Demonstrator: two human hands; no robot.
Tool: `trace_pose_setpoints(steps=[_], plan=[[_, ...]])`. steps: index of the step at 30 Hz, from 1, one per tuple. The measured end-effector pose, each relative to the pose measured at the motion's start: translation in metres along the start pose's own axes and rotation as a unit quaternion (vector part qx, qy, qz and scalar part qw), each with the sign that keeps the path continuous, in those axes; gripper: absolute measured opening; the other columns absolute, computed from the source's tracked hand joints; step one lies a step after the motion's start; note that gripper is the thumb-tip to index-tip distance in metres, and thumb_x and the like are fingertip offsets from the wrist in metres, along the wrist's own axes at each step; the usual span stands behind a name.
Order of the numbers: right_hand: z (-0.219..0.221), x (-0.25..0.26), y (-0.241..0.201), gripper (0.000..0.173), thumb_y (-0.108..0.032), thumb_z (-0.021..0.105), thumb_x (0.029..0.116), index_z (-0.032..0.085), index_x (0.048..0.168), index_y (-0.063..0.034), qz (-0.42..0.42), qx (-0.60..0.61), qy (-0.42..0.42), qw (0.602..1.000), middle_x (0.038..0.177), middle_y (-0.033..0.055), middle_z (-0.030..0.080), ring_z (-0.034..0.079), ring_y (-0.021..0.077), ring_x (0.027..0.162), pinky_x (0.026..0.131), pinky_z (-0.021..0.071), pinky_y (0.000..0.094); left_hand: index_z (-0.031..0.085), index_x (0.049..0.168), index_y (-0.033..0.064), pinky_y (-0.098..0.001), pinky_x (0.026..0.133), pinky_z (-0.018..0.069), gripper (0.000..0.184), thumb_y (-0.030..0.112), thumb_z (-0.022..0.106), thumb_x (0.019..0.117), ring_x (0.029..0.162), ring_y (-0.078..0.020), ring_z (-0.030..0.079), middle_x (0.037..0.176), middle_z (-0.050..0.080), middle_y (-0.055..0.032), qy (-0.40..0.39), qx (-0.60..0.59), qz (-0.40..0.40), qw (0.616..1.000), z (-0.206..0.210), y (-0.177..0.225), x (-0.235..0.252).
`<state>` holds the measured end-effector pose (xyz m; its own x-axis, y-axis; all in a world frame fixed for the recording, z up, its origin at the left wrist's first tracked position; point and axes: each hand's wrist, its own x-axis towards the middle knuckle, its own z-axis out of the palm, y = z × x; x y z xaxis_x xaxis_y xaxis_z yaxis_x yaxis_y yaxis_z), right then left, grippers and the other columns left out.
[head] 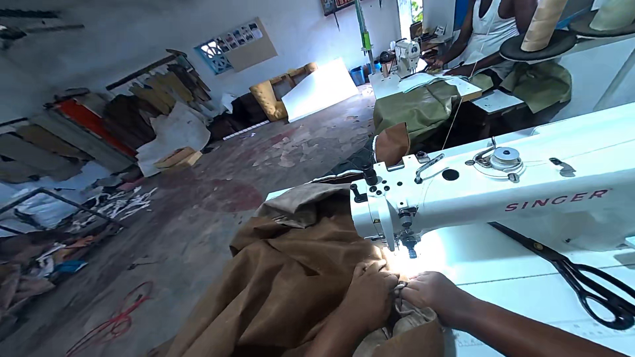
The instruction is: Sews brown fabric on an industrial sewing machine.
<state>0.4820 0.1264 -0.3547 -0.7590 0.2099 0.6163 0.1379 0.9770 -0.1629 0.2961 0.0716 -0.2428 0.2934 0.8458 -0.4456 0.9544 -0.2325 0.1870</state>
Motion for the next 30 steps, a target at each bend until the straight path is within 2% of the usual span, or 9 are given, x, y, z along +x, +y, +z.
trace_pose_setpoints(steps=[6,10,13,17,21,23,27,29,30], plan=[[-0.004,0.011,0.005,0.011,0.001,0.059,0.0931,0.064,0.086,-0.0052,0.053,-0.028,-0.021,0.998,0.068,0.0083,0.062,0.066,0.0233,0.060,0.053,0.0552,0.0376,0.062,0.135,0.0127,-0.0572,0.121,0.0193,0.038,0.013,0.039,0.1058,0.146,-0.0269,0.040,0.144,0.059,-0.0058,-0.003,0.049,-0.068,0.996,-0.008,0.009,0.019],[-0.004,0.013,0.008,0.013,0.000,0.057,0.0954,0.064,0.086,-0.0062,0.059,-0.037,-0.035,0.997,0.070,0.0071,0.063,0.067,0.0218,0.063,0.056,0.0566,0.0367,0.063,0.137,0.0149,-0.0562,0.121,0.0197,0.040,0.009,0.041,0.1037,0.141,-0.0274,0.045,0.144,0.057,-0.0088,-0.006,0.074,-0.088,0.993,-0.010,0.011,0.026],[-0.008,0.017,0.013,0.011,-0.001,0.057,0.0953,0.065,0.090,-0.0056,0.065,-0.026,-0.052,0.996,0.073,0.0084,0.064,0.068,0.0235,0.067,0.060,0.0575,0.0383,0.064,0.135,0.0117,-0.0528,0.123,0.0173,0.038,0.008,0.044,0.1024,0.140,-0.0275,0.047,0.139,0.061,-0.0109,-0.005,0.070,-0.101,0.992,-0.012,0.012,0.027],[-0.018,0.024,0.017,0.013,0.000,0.055,0.0967,0.067,0.097,-0.0029,0.078,-0.007,-0.098,0.992,0.079,0.0125,0.067,0.070,0.0279,0.075,0.067,0.0582,0.0420,0.065,0.130,0.0053,-0.0540,0.124,0.0158,0.032,0.011,0.050,0.1014,0.140,-0.0302,0.046,0.138,0.060,-0.0148,-0.017,0.059,-0.110,0.992,-0.017,0.009,0.031],[-0.013,0.022,0.019,0.013,-0.001,0.055,0.0968,0.068,0.098,-0.0048,0.094,-0.014,-0.083,0.992,0.078,0.0111,0.067,0.069,0.0267,0.074,0.066,0.0573,0.0406,0.067,0.125,0.0023,-0.0507,0.122,0.0239,0.031,0.013,0.050,0.1015,0.136,-0.0313,0.050,0.134,0.062,-0.0170,-0.011,0.038,-0.115,0.993,-0.019,0.003,0.033],[-0.013,0.023,0.019,0.015,-0.001,0.055,0.0977,0.069,0.101,-0.0051,0.098,-0.020,-0.077,0.992,0.080,0.0111,0.067,0.070,0.0267,0.077,0.070,0.0582,0.0401,0.068,0.121,0.0005,-0.0493,0.121,0.0260,0.031,0.015,0.048,0.1026,0.133,-0.0312,0.052,0.130,0.064,-0.0175,-0.004,-0.004,-0.122,0.992,-0.022,-0.001,0.032],[-0.009,0.024,0.021,0.016,0.000,0.059,0.0952,0.073,0.101,-0.0066,0.086,-0.053,-0.025,0.995,0.082,0.0100,0.070,0.070,0.0259,0.080,0.075,0.0582,0.0389,0.069,0.111,-0.0024,-0.0460,0.117,0.0311,0.036,0.026,0.047,0.1068,0.123,-0.0298,0.058,0.116,0.069,-0.0177,0.072,-0.102,-0.125,0.984,-0.018,-0.012,0.033],[-0.007,0.025,0.019,0.015,-0.001,0.059,0.0948,0.072,0.099,-0.0056,0.083,-0.066,-0.018,0.994,0.080,0.0099,0.069,0.071,0.0257,0.079,0.074,0.0583,0.0384,0.070,0.106,-0.0034,-0.0435,0.118,0.0293,0.035,0.025,0.049,0.1062,0.118,-0.0274,0.060,0.109,0.069,-0.0167,0.099,-0.133,-0.120,0.979,-0.015,-0.016,0.034],[-0.008,0.026,0.018,0.014,0.000,0.059,0.0943,0.072,0.098,-0.0047,0.080,-0.072,-0.016,0.994,0.079,0.0104,0.070,0.072,0.0261,0.079,0.074,0.0591,0.0388,0.070,0.107,-0.0034,-0.0423,0.119,0.0269,0.033,0.022,0.050,0.1055,0.118,-0.0260,0.060,0.110,0.070,-0.0161,0.107,-0.141,-0.119,0.977,-0.014,-0.017,0.034]])
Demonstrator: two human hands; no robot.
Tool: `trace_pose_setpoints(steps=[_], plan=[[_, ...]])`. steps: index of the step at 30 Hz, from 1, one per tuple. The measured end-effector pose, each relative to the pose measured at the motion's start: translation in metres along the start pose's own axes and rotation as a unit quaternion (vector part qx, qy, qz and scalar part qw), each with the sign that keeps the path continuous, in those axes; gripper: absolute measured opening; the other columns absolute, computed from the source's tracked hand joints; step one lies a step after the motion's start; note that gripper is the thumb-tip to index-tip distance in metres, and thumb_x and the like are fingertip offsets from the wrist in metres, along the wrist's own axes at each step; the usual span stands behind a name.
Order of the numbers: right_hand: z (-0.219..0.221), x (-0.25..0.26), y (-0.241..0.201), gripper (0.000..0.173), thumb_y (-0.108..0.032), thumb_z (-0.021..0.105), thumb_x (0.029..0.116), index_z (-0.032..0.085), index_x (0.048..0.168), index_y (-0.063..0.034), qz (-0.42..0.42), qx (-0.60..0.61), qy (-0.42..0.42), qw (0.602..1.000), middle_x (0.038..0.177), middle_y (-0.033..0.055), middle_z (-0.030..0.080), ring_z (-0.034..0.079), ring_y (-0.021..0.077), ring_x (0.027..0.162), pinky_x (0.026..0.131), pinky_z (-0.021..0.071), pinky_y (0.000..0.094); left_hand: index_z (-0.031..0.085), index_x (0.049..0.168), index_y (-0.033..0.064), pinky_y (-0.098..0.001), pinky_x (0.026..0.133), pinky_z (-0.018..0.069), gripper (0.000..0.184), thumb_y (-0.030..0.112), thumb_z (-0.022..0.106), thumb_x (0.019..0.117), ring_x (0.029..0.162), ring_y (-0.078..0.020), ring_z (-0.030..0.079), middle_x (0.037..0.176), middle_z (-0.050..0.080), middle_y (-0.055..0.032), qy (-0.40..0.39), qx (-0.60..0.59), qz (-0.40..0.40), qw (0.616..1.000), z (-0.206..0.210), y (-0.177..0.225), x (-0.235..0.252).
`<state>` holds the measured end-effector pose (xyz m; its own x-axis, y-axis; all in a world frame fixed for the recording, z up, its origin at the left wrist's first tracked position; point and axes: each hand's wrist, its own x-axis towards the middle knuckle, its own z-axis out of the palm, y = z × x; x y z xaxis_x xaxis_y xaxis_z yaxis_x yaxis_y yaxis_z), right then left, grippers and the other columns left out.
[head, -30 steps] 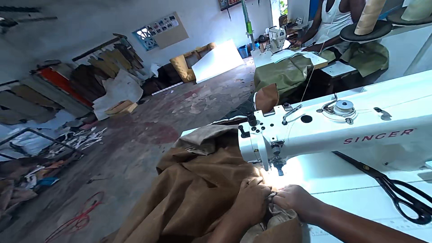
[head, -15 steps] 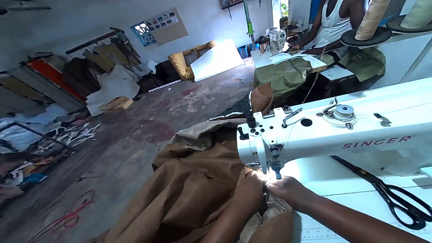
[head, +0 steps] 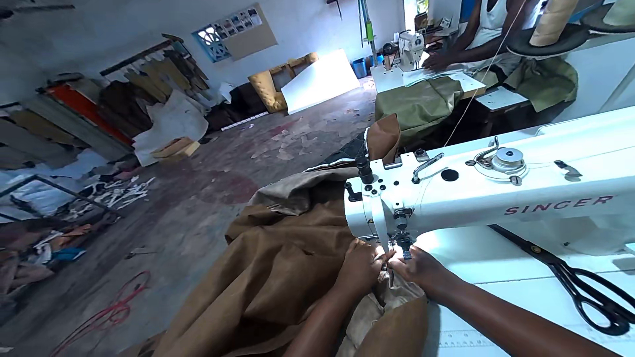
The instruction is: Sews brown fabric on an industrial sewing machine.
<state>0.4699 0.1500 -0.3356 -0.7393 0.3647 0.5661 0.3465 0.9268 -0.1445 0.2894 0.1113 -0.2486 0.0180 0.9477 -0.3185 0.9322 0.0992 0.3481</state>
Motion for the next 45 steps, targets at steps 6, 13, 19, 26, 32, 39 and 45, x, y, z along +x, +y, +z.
trace_pose_setpoints(steps=[6,13,19,26,32,39,45], plan=[[-0.007,0.000,-0.001,0.014,0.002,0.061,0.0922,0.072,0.094,-0.0060,-0.025,-0.003,-0.028,0.999,0.084,0.0098,0.071,0.071,0.0274,0.084,0.079,0.0576,0.0425,0.071,0.111,-0.0006,-0.0504,0.116,0.0279,0.028,0.018,0.052,0.1034,0.118,-0.0265,0.060,0.112,0.071,-0.0138,0.051,-0.009,0.047,0.998,0.007,-0.003,-0.013],[-0.027,-0.006,0.004,0.018,-0.003,0.057,0.0953,0.073,0.104,-0.0055,-0.014,0.084,-0.176,0.981,0.093,0.0141,0.069,0.069,0.0317,0.085,0.075,0.0569,0.0474,0.071,0.126,0.0166,-0.0537,0.110,0.0325,0.035,0.017,0.047,0.1019,0.126,-0.0236,0.057,0.126,0.068,-0.0043,-0.026,0.108,-0.039,0.993,-0.001,0.023,-0.032],[-0.032,-0.005,0.020,0.028,-0.010,0.054,0.0974,0.075,0.116,-0.0140,0.002,0.140,-0.234,0.962,0.089,0.0129,0.071,0.071,0.0309,0.082,0.071,0.0554,0.0499,0.072,0.119,0.0115,-0.0521,0.112,0.0289,0.031,0.016,0.048,0.1005,0.125,-0.0231,0.056,0.125,0.067,-0.0062,-0.053,0.087,-0.075,0.992,-0.004,0.025,-0.025],[-0.035,-0.004,0.024,0.022,-0.010,0.057,0.0947,0.075,0.107,-0.0098,-0.021,0.161,-0.245,0.956,0.088,0.0117,0.071,0.070,0.0298,0.081,0.069,0.0548,0.0493,0.064,0.138,0.0172,-0.0531,0.105,0.0369,0.038,0.013,0.045,0.1047,0.130,-0.0293,0.052,0.143,0.058,-0.0046,-0.099,0.255,0.020,0.962,0.004,0.039,-0.035],[-0.034,-0.003,0.024,0.021,-0.009,0.056,0.0950,0.075,0.103,-0.0061,-0.003,0.177,-0.259,0.950,0.089,0.0131,0.071,0.071,0.0315,0.083,0.071,0.0543,0.0520,0.073,0.116,0.0062,-0.0505,0.100,0.0418,0.028,0.010,0.049,0.1027,0.115,-0.0306,0.063,0.121,0.071,-0.0117,-0.037,0.260,0.042,0.964,0.013,0.044,-0.039],[-0.036,0.001,0.025,0.027,-0.010,0.056,0.0949,0.076,0.114,-0.0105,0.018,0.168,-0.263,0.950,0.092,0.0130,0.073,0.071,0.0313,0.087,0.075,0.0546,0.0515,0.068,0.114,0.0029,-0.0500,0.102,0.0414,0.036,0.029,0.044,0.1083,0.114,-0.0284,0.064,0.113,0.070,-0.0135,0.022,0.100,-0.048,0.994,0.012,0.034,-0.034],[-0.040,0.003,0.028,0.024,-0.010,0.057,0.0958,0.076,0.111,-0.0079,0.026,0.182,-0.283,0.941,0.094,0.0145,0.072,0.070,0.0325,0.090,0.077,0.0533,0.0527,0.075,0.110,0.0056,-0.0530,0.094,0.0445,0.034,0.032,0.053,0.1034,0.105,-0.0298,0.069,0.107,0.074,-0.0125,0.056,0.168,0.022,0.984,0.022,0.031,-0.035]])
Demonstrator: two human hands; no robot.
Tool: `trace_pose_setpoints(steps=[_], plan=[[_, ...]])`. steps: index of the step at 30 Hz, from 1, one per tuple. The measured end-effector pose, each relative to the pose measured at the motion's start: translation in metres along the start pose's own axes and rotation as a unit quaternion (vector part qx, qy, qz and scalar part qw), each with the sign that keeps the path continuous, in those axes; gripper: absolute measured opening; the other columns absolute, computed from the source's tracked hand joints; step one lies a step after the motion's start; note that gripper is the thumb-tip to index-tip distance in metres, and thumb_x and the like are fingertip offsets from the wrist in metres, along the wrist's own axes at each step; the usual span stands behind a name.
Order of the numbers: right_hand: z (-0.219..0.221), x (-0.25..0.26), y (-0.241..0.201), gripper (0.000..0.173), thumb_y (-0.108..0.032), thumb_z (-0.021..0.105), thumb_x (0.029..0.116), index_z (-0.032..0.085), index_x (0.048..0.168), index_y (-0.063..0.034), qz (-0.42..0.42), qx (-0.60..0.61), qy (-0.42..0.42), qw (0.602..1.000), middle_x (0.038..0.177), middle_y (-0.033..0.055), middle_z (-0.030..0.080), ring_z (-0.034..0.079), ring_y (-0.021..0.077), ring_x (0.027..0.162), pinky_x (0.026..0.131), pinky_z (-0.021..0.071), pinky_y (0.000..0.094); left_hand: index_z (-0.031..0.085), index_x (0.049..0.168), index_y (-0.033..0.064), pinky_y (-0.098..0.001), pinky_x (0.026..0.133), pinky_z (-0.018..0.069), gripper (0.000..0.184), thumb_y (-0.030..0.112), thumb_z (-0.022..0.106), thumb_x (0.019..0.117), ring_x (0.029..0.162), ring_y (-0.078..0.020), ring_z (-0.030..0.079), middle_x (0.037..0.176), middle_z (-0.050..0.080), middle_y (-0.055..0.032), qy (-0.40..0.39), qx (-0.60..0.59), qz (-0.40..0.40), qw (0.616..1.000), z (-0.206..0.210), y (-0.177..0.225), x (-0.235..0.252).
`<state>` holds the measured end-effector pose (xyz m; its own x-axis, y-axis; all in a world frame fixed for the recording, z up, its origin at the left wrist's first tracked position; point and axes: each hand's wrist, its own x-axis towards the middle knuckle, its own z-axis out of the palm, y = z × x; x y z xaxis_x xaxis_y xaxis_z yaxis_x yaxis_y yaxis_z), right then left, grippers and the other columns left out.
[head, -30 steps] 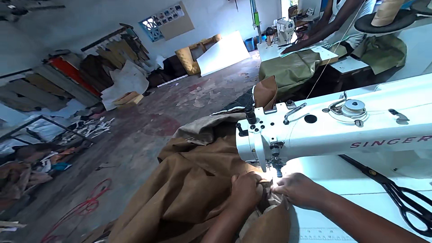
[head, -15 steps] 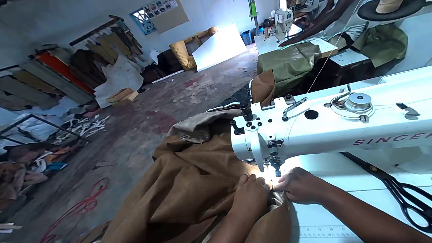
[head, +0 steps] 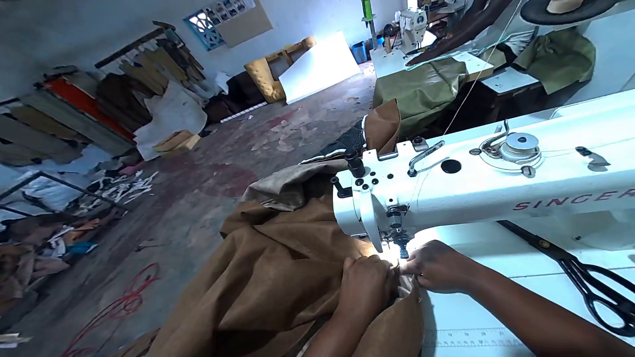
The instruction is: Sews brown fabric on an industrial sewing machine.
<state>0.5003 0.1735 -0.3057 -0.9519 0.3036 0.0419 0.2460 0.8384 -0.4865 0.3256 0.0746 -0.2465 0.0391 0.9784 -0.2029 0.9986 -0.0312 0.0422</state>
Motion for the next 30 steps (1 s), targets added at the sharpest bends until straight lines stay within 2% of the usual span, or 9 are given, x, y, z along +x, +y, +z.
trace_pose_setpoints(steps=[3,8,11,14,16,18,21,24,30], plan=[[-0.001,0.001,0.002,0.024,-0.012,0.057,0.0959,0.076,0.111,-0.0083,0.005,0.004,-0.007,1.000,0.096,0.0141,0.073,0.071,0.0322,0.092,0.078,0.0534,0.0532,0.076,0.110,0.0071,-0.0520,0.094,0.0454,0.030,0.024,0.052,0.1033,0.103,-0.0305,0.070,0.107,0.075,-0.0127,-0.024,0.059,0.030,0.998,-0.002,0.004,0.003],[-0.008,0.000,-0.001,0.026,-0.012,0.056,0.0971,0.076,0.113,-0.0092,0.003,0.011,-0.031,0.999,0.100,0.0145,0.073,0.070,0.0330,0.096,0.081,0.0528,0.0540,0.071,0.122,0.0067,-0.0523,0.099,0.0420,0.034,0.021,0.044,0.1078,0.116,-0.0328,0.064,0.125,0.068,-0.0155,-0.137,0.090,0.032,0.986,-0.012,0.014,0.002],[-0.009,-0.001,0.000,0.026,-0.012,0.056,0.0965,0.077,0.112,-0.0098,-0.003,0.002,-0.024,1.000,0.098,0.0143,0.073,0.071,0.0324,0.094,0.080,0.0531,0.0528,0.078,0.113,0.0140,-0.0457,0.085,0.0498,0.030,0.016,0.050,0.1036,0.102,-0.0268,0.069,0.118,0.072,-0.0080,0.011,0.127,0.055,0.990,0.013,0.010,-0.009],[-0.008,-0.001,0.001,0.026,-0.015,0.056,0.0977,0.077,0.112,-0.0113,0.002,-0.001,-0.015,1.000,0.098,0.0135,0.074,0.071,0.0314,0.094,0.080,0.0534,0.0518,0.077,0.117,0.0153,-0.0419,0.083,0.0492,0.033,0.013,0.047,0.1038,0.104,-0.0236,0.068,0.120,0.073,-0.0039,0.031,0.146,0.048,0.988,0.020,0.013,-0.014],[-0.008,-0.002,0.000,0.027,-0.015,0.056,0.0975,0.077,0.113,-0.0114,0.014,0.005,-0.015,1.000,0.100,0.0130,0.074,0.071,0.0311,0.096,0.082,0.0535,0.0528,0.078,0.112,0.0169,-0.0399,0.080,0.0486,0.030,0.014,0.050,0.1028,0.098,-0.0216,0.068,0.110,0.075,-0.0020,0.068,0.157,0.043,0.984,0.027,0.014,-0.016],[-0.007,-0.003,0.000,0.026,-0.014,0.056,0.0959,0.078,0.111,-0.0126,0.015,-0.002,-0.003,1.000,0.097,0.0114,0.074,0.071,0.0297,0.093,0.079,0.0540,0.0521,0.080,0.100,0.0285,-0.0343,0.070,0.0469,0.020,0.027,0.062,0.0938,0.083,-0.0132,0.067,0.097,0.075,0.0088,0.210,0.202,0.050,0.955,0.057,0.005,-0.015],[-0.005,-0.004,0.000,0.025,-0.014,0.057,0.0955,0.077,0.110,-0.0126,0.021,-0.012,-0.001,1.000,0.096,0.0110,0.074,0.071,0.0295,0.091,0.078,0.0540,0.0518,0.079,0.105,0.0386,-0.0354,0.076,0.0440,0.027,0.043,0.069,0.0801,0.086,-0.0081,0.063,0.108,0.074,0.0178,0.302,0.204,0.050,0.930,0.089,-0.006,-0.013],[-0.002,-0.003,-0.001,0.024,-0.014,0.057,0.0954,0.077,0.108,-0.0104,0.039,-0.025,0.003,0.999,0.093,0.0128,0.073,0.071,0.0311,0.090,0.076,0.0538,0.0523,0.079,0.103,0.0368,-0.0359,0.077,0.0434,0.021,0.036,0.067,0.0861,0.088,-0.0083,0.063,0.109,0.074,0.0177,0.315,0.151,0.063,0.935,0.089,-0.013,-0.007],[0.005,-0.001,-0.006,0.025,-0.013,0.054,0.0953,0.076,0.108,-0.0101,0.064,-0.049,0.038,0.996,0.086,0.0143,0.070,0.070,0.0323,0.085,0.072,0.0538,0.0508,0.080,0.089,0.0319,-0.0342,0.075,0.0467,0.019,0.031,0.061,0.0940,0.082,-0.0105,0.067,0.091,0.076,0.0125,0.371,0.085,0.118,0.917,0.079,-0.032,0.013]])
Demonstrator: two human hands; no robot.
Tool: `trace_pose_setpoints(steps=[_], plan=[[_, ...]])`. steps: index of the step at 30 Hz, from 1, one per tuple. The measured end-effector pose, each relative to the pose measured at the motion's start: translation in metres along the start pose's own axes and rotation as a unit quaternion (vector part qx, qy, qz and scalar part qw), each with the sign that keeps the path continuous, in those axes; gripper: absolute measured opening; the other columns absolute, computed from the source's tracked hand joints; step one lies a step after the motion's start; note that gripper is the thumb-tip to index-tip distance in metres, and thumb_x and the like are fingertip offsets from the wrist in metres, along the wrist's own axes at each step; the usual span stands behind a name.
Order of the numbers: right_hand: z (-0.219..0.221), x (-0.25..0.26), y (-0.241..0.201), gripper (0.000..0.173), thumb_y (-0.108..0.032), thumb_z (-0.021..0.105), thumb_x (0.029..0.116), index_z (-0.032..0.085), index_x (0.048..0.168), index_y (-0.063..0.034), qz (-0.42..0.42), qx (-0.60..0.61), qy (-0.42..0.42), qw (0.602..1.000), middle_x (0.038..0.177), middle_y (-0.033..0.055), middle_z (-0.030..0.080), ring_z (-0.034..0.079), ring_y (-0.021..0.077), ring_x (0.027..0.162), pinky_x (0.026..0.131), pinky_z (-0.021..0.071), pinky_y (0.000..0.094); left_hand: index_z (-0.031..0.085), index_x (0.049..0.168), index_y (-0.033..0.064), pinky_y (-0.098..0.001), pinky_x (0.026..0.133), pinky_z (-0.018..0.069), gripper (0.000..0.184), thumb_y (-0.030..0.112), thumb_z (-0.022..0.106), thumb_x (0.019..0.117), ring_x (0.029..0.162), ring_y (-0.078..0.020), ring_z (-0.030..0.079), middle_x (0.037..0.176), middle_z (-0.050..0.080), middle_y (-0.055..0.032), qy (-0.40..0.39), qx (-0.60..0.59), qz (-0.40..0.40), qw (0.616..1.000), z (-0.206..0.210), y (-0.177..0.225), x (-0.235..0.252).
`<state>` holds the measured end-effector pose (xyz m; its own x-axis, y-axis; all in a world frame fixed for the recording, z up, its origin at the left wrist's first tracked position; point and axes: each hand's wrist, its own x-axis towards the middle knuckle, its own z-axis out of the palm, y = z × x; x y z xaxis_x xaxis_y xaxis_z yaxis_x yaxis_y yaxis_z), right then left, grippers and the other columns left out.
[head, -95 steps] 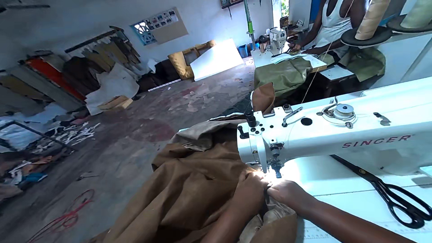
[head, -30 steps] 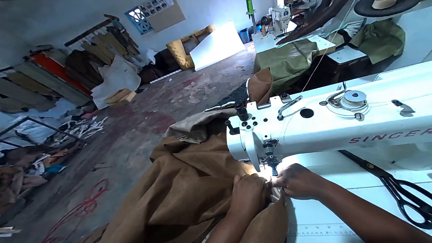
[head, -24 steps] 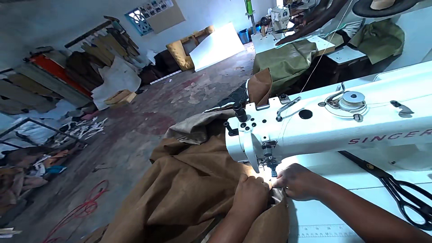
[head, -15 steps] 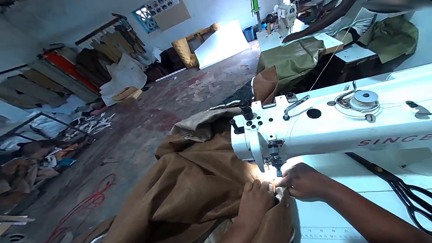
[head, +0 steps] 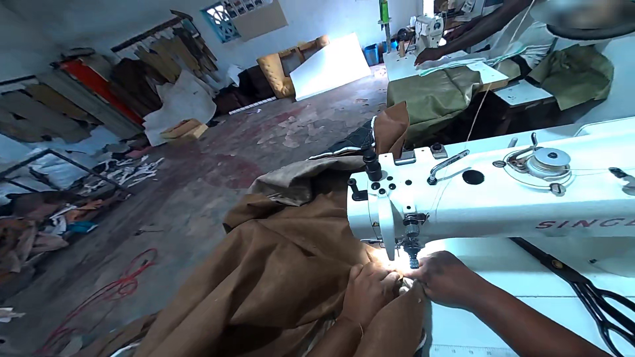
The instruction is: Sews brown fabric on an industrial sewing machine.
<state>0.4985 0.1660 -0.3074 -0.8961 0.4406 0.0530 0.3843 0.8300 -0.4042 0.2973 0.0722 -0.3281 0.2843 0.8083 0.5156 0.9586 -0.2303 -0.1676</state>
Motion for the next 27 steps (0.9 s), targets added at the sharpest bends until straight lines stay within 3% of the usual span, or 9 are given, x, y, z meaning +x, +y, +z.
trace_pose_setpoints(steps=[3,7,11,15,20,22,24,26,27], plan=[[0.004,0.000,-0.001,0.024,-0.015,0.055,0.0963,0.076,0.105,-0.0074,0.005,-0.014,0.027,1.000,0.082,0.0162,0.068,0.070,0.0340,0.081,0.069,0.0539,0.0506,0.080,0.087,0.0284,-0.0381,0.071,0.0492,0.020,0.031,0.061,0.0922,0.077,-0.0151,0.069,0.086,0.076,0.0073,0.012,-0.041,0.020,0.999,0.002,-0.012,0.007],[0.000,0.000,-0.007,0.023,-0.015,0.055,0.0963,0.074,0.097,-0.0030,0.022,0.004,0.044,0.999,0.083,0.0183,0.068,0.070,0.0360,0.084,0.071,0.0540,0.0518,0.079,0.086,0.0226,-0.0440,0.075,0.0523,0.021,0.030,0.060,0.0915,0.077,-0.0193,0.069,0.081,0.073,0.0019,-0.015,-0.105,0.035,0.994,0.004,-0.025,0.014],[0.000,0.000,-0.012,0.019,-0.011,0.058,0.0940,0.074,0.095,0.0005,0.015,0.018,0.078,0.997,0.086,0.0199,0.069,0.070,0.0377,0.085,0.075,0.0549,0.0524,0.071,0.081,0.0032,-0.0526,0.086,0.0538,0.027,0.020,0.057,0.0968,0.082,-0.0272,0.073,0.080,0.073,-0.0107,-0.078,-0.221,-0.035,0.972,0.002,-0.036,0.023],[0.012,0.000,-0.004,0.011,-0.009,0.063,0.0893,0.073,0.088,-0.0048,-0.054,-0.015,0.202,0.978,0.090,0.0125,0.071,0.072,0.0296,0.081,0.067,0.0584,0.0447,0.067,0.075,0.0008,-0.0438,0.082,0.0522,0.032,0.020,0.055,0.0969,0.072,-0.0230,0.068,0.070,0.067,-0.0111,-0.069,-0.264,-0.076,0.959,0.008,-0.042,0.028],[0.009,0.000,0.002,0.013,-0.008,0.062,0.0918,0.074,0.093,-0.0040,-0.068,0.004,0.183,0.981,0.098,0.0147,0.073,0.072,0.0315,0.086,0.071,0.0589,0.0468,0.071,0.087,-0.0051,-0.0489,0.092,0.0495,0.033,0.020,0.053,0.0988,0.088,-0.0299,0.071,0.083,0.072,-0.0171,-0.176,-0.251,-0.146,0.940,-0.011,-0.032,0.041],[0.002,0.001,0.000,0.016,-0.008,0.059,0.0945,0.074,0.097,-0.0030,-0.047,0.019,0.140,0.989,0.100,0.0172,0.073,0.072,0.0339,0.091,0.075,0.0583,0.0491,0.071,0.098,-0.0067,-0.0522,0.102,0.0441,0.038,0.026,0.051,0.1026,0.102,-0.0333,0.069,0.096,0.073,-0.0197,-0.257,-0.225,-0.162,0.926,-0.025,-0.026,0.048],[-0.006,0.002,-0.003,0.019,-0.010,0.057,0.0966,0.074,0.100,-0.0020,-0.020,0.039,0.095,0.994,0.101,0.0197,0.072,0.071,0.0368,0.094,0.077,0.0568,0.0517,0.069,0.109,-0.0071,-0.0575,0.104,0.0421,0.047,0.037,0.056,0.1017,0.112,-0.0379,0.066,0.109,0.071,-0.0229,-0.328,-0.182,-0.151,0.915,-0.039,-0.016,0.056],[-0.010,0.003,-0.005,0.020,-0.011,0.056,0.0976,0.073,0.099,-0.0007,-0.001,0.052,0.071,0.996,0.099,0.0206,0.071,0.071,0.0379,0.094,0.078,0.0559,0.0527,0.064,0.126,-0.0039,-0.0590,0.109,0.0370,0.048,0.038,0.053,0.1052,0.128,-0.0394,0.057,0.131,0.063,-0.0244,-0.463,-0.126,-0.155,0.864,-0.058,-0.002,0.075],[-0.012,0.003,-0.006,0.021,-0.010,0.055,0.0976,0.073,0.099,0.0003,0.011,0.056,0.055,0.997,0.098,0.0211,0.071,0.070,0.0385,0.094,0.079,0.0553,0.0531,0.064,0.127,-0.0027,-0.0587,0.109,0.0364,0.042,0.032,0.050,0.1069,0.131,-0.0396,0.054,0.134,0.060,-0.0245,-0.500,-0.104,-0.161,0.845,-0.064,0.006,0.082]])
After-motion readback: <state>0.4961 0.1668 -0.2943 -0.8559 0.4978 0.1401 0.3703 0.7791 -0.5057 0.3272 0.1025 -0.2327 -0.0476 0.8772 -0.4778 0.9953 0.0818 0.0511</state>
